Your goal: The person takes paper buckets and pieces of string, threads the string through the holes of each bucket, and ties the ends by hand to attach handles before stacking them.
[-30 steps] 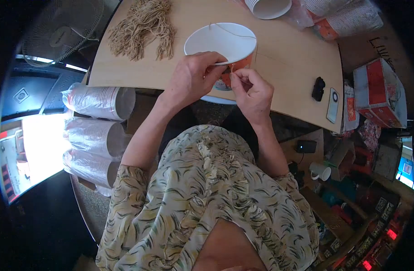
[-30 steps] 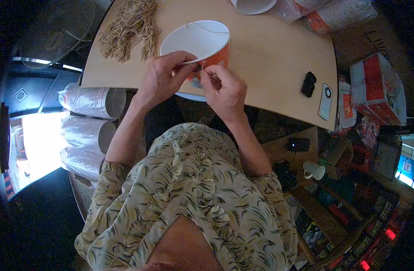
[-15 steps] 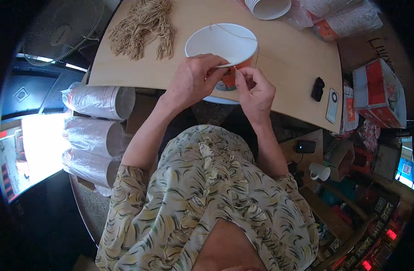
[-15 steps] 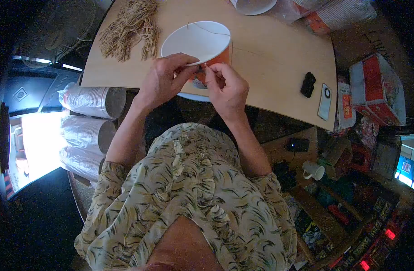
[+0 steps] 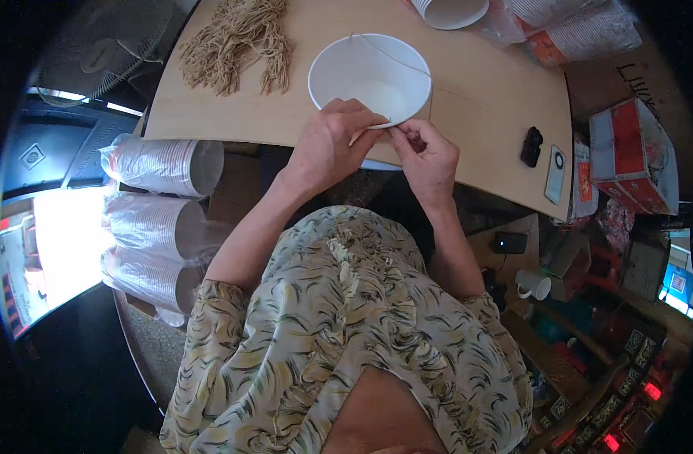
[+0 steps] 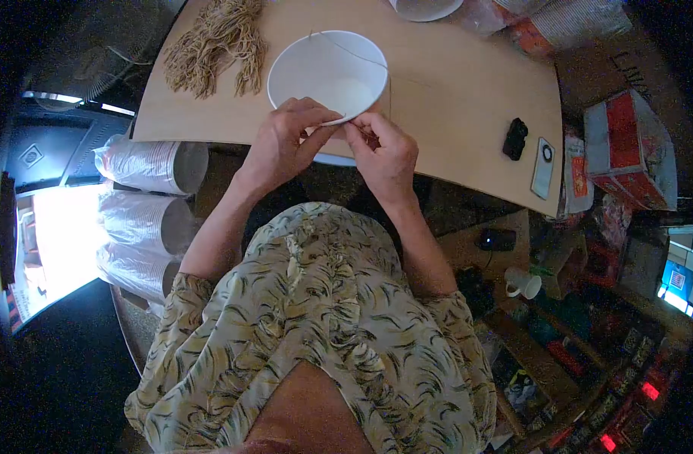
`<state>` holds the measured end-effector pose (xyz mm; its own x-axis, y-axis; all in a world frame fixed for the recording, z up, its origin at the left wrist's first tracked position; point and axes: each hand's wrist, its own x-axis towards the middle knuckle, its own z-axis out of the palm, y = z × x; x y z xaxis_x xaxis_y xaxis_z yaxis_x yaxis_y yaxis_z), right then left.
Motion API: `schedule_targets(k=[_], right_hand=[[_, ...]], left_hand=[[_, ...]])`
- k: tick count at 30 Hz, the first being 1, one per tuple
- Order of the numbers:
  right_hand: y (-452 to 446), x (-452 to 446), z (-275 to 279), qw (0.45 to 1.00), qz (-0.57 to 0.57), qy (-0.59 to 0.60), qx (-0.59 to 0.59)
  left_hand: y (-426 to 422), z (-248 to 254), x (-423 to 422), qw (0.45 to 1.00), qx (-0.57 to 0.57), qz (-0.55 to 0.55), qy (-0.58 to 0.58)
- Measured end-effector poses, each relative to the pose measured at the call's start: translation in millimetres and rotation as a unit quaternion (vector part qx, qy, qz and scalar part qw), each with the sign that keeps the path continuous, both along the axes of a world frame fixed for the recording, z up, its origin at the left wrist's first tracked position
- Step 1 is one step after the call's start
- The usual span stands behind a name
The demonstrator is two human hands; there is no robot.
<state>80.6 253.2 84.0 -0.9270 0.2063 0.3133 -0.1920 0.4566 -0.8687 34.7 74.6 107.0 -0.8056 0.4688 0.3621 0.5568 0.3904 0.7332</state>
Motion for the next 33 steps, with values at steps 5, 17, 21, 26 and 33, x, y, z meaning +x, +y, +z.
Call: schedule_targets(k=[5, 17, 21, 26, 33], right_hand=[[2, 1, -2, 0.999, 0.003, -0.042, -0.002], [37, -25, 62, 0.938, 0.051, 0.049, 0.34], [45, -41, 59, 0.913, 0.201, 0.008, 0.354], [41, -47, 53, 0.923, 0.232, -0.061, 0.302], [36, -43, 41, 0.967, 0.163, -0.043, 0.191]], left_hand=[[2, -5, 5, 1.0, 0.001, 0.01, 0.012], [12, -14, 3, 1.0, 0.008, 0.003, 0.029], [14, -15, 1, 0.999, -0.01, 0.002, 0.039], [11, -15, 0, 0.999, -0.019, 0.0, 0.042], [7, -11, -4, 1.0, -0.015, 0.011, -0.008]])
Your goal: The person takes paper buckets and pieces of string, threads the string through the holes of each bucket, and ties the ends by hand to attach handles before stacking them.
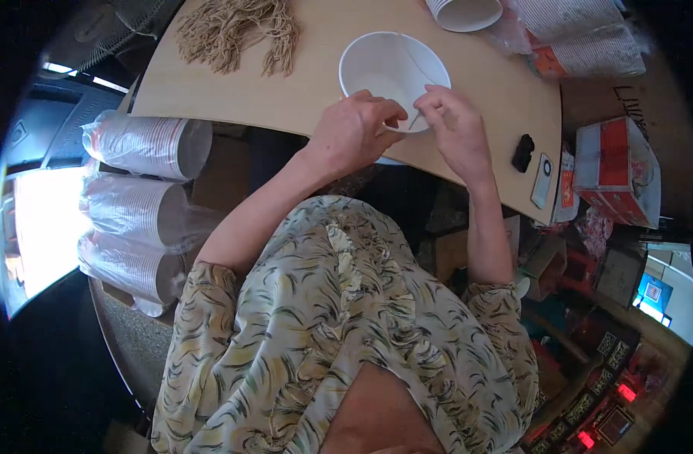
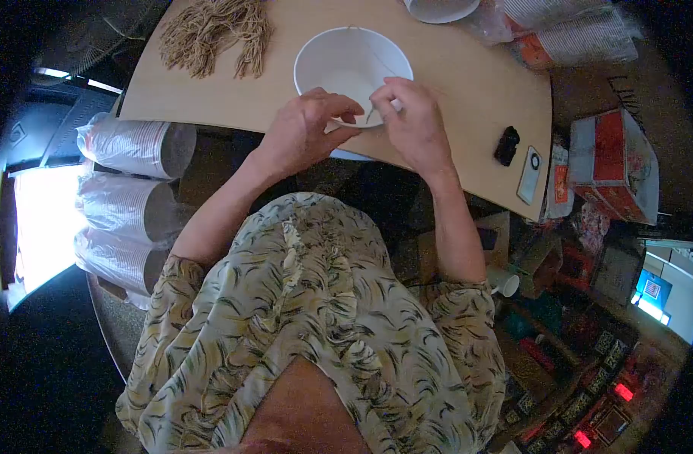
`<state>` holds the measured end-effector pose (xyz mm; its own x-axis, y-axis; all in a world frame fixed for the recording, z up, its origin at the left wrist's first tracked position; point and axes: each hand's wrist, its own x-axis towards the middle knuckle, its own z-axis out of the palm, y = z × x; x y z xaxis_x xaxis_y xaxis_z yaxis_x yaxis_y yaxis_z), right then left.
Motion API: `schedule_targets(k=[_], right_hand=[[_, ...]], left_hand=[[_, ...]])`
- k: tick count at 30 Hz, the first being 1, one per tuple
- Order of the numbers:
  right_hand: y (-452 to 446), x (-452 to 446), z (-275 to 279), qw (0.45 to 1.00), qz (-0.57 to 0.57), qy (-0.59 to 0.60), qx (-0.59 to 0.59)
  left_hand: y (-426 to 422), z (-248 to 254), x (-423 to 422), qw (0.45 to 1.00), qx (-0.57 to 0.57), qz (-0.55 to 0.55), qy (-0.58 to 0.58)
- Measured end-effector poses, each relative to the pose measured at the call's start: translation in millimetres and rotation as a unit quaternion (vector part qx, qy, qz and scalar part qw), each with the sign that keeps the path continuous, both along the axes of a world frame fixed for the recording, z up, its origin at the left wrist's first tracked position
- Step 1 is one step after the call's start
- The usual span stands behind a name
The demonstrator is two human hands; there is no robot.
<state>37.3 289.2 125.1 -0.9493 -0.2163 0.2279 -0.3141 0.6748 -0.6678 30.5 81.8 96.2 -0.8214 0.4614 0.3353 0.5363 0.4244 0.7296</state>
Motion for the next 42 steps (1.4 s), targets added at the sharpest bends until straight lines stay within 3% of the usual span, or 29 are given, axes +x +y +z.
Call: schedule_targets(k=[1, 4, 14, 20, 22, 23, 25, 26, 28, 36, 42], right_hand=[[-1, 1, 2, 0.996, -0.038, -0.02, -0.077], [5, 0, 17, 0.989, -0.07, -0.014, -0.126], [-4, 4, 36, 0.964, -0.019, 0.005, -0.265], [-4, 3, 30, 0.956, -0.076, -0.006, -0.285], [18, -2, 14, 0.938, -0.202, 0.014, -0.28], [31, -2, -1, 0.937, -0.205, 0.016, -0.281], [47, 0, -23, 0.954, -0.136, -0.116, -0.241], [49, 4, -28, 0.953, -0.139, -0.115, -0.243], [39, 13, -28, 0.921, -0.097, -0.227, -0.301], [21, 15, -23, 0.915, -0.121, -0.227, -0.311], [24, 13, -27, 0.915, -0.067, -0.237, -0.321]], left_hand=[[-1, 4, 0, 1.0, -0.003, -0.004, -0.014], [-5, 10, -1, 0.999, -0.024, -0.023, -0.013], [-12, 25, -8, 0.996, -0.034, -0.066, 0.048], [0, 35, -14, 0.991, 0.038, -0.077, -0.103], [0, 30, -18, 0.96, 0.091, -0.077, -0.254], [1, 25, -18, 0.96, 0.09, -0.08, -0.253], [2, 15, -20, 0.918, 0.217, -0.081, -0.321], [1, 14, -22, 0.919, 0.215, -0.084, -0.321], [0, 17, -25, 0.925, 0.192, -0.094, -0.313], [-2, 28, -25, 0.91, 0.233, -0.094, -0.33], [-7, 30, -25, 0.891, 0.276, -0.077, -0.352]])
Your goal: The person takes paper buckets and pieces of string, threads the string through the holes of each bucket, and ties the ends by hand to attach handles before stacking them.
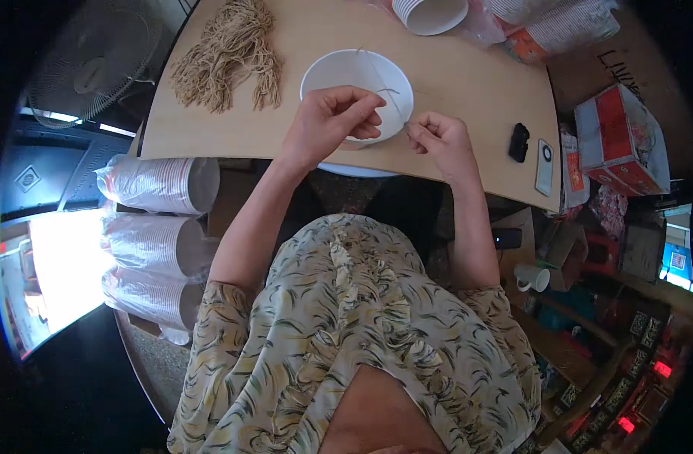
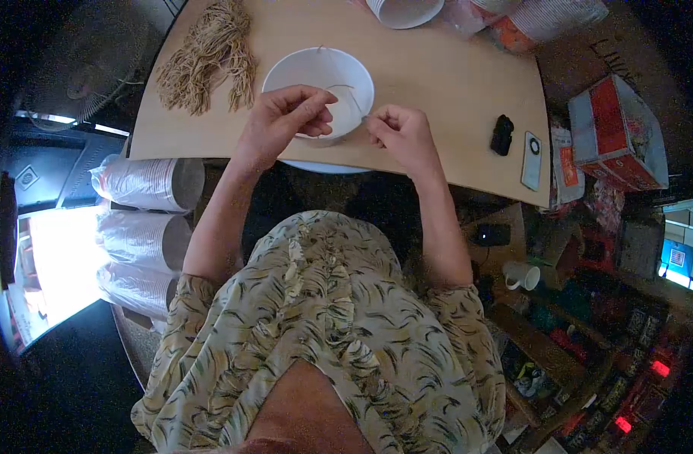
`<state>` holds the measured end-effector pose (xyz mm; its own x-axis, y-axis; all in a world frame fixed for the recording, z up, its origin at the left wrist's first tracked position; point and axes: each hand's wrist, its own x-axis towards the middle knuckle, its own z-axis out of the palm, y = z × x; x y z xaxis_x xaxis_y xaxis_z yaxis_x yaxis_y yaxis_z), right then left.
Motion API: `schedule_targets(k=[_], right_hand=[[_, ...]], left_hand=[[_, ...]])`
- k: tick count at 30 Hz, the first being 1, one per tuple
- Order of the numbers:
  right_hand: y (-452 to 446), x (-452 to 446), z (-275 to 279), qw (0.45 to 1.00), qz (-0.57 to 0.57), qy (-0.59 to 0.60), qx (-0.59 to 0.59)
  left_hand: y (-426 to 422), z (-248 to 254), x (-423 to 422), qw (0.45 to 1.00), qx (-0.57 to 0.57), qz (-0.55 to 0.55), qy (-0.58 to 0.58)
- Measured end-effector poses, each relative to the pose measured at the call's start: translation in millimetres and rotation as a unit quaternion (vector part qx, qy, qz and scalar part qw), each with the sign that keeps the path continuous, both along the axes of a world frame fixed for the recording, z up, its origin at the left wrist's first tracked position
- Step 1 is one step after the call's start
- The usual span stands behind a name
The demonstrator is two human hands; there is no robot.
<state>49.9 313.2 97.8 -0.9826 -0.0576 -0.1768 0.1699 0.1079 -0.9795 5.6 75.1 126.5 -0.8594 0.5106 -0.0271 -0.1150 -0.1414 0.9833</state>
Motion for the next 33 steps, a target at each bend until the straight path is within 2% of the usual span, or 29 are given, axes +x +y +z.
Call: schedule_targets(k=[3, 6, 8, 9, 11, 12, 14, 16, 21, 22, 27, 29, 31, 33], right_hand=[[-4, 3, 16, 0.999, -0.011, 0.037, 0.02], [-23, -1, 49, 0.997, 0.014, 0.059, -0.043], [-39, -10, 59, 0.961, -0.03, 0.264, 0.072], [-43, -12, 65, 0.961, -0.03, 0.265, 0.071], [-49, -17, 74, 0.886, 0.018, 0.367, 0.282], [-48, -19, 73, 0.886, 0.018, 0.369, 0.281], [-44, -25, 69, 0.874, 0.094, 0.363, 0.308], [-42, -25, 70, 0.874, 0.102, 0.347, 0.324], [-34, -20, 70, 0.877, 0.095, 0.351, 0.315], [-28, -18, 71, 0.892, 0.08, 0.33, 0.298], [-9, -13, 58, 0.921, 0.055, 0.307, 0.233], [10, -12, 52, 0.949, -0.021, 0.231, 0.214], [23, -15, 47, 0.96, -0.06, 0.218, 0.166], [24, -13, 43, 0.967, -0.102, 0.203, 0.117]], left_hand=[[-5, 2, -4, 1.0, -0.021, 0.006, 0.002], [-10, 4, -7, 0.998, -0.051, -0.001, 0.042], [-11, 8, -6, 0.995, -0.067, -0.005, 0.068], [-12, 13, -5, 0.994, -0.078, -0.002, 0.073], [-15, 15, -5, 0.993, -0.091, 0.004, 0.08], [-16, 13, -5, 0.988, -0.102, 0.004, 0.113], [-17, 14, -6, 0.982, -0.113, 0.004, 0.148], [-19, 21, -4, 0.964, -0.158, 0.012, 0.216], [-19, 28, 1, 0.952, -0.19, 0.005, 0.242], [-19, 28, 1, 0.946, -0.199, 0.006, 0.256], [-12, 27, 5, 0.957, -0.185, -0.001, 0.223], [-14, 22, 2, 0.958, -0.181, 0.015, 0.223], [-23, 14, -8, 0.986, -0.087, 0.033, 0.138], [-23, 13, -9, 0.989, -0.076, 0.032, 0.121]])
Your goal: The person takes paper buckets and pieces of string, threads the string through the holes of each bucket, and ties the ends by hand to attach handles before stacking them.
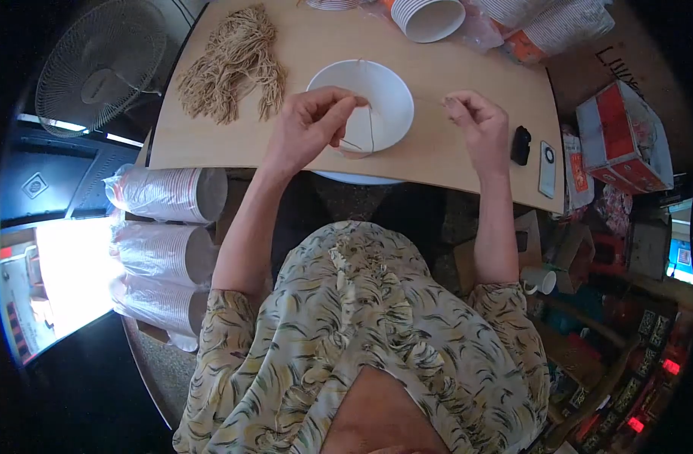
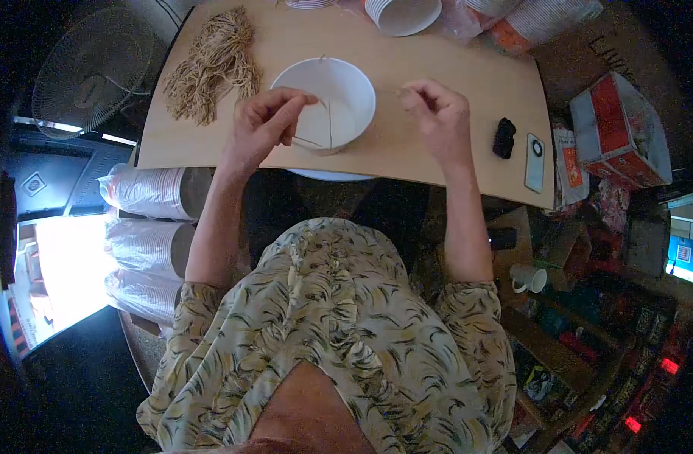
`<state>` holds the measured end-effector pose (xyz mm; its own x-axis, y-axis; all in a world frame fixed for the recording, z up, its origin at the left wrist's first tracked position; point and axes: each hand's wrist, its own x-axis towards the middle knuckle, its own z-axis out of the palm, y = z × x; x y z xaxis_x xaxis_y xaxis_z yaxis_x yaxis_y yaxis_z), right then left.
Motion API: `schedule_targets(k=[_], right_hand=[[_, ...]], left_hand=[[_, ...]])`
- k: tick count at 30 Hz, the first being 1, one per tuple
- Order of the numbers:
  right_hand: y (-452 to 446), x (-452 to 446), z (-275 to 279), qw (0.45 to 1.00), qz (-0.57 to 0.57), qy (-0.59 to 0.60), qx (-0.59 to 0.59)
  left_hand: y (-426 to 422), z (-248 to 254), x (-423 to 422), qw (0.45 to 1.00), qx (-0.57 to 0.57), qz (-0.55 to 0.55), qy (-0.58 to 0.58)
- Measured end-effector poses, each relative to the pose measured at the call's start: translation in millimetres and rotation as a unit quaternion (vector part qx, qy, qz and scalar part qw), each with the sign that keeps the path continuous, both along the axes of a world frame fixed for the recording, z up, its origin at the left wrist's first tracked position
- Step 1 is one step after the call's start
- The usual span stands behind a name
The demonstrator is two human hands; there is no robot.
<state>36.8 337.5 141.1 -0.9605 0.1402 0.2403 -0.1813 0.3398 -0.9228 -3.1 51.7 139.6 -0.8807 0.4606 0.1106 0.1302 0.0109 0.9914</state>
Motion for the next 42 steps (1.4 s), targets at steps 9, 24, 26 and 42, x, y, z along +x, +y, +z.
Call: schedule_targets(k=[9, 24, 26, 42], right_hand=[[-58, -1, 8, 0.895, 0.21, 0.158, 0.361], [-69, -9, 3, 0.923, 0.053, 0.283, 0.254], [-72, -14, 7, 0.914, 0.052, 0.309, 0.258], [-49, -9, 13, 0.993, 0.088, -0.071, 0.021]], left_hand=[[7, 4, 3, 0.999, -0.008, 0.019, -0.038], [12, -6, -5, 0.99, -0.037, -0.049, -0.126], [15, -11, -6, 0.988, -0.045, -0.095, -0.114], [6, -24, -5, 0.964, 0.092, -0.143, -0.204]])
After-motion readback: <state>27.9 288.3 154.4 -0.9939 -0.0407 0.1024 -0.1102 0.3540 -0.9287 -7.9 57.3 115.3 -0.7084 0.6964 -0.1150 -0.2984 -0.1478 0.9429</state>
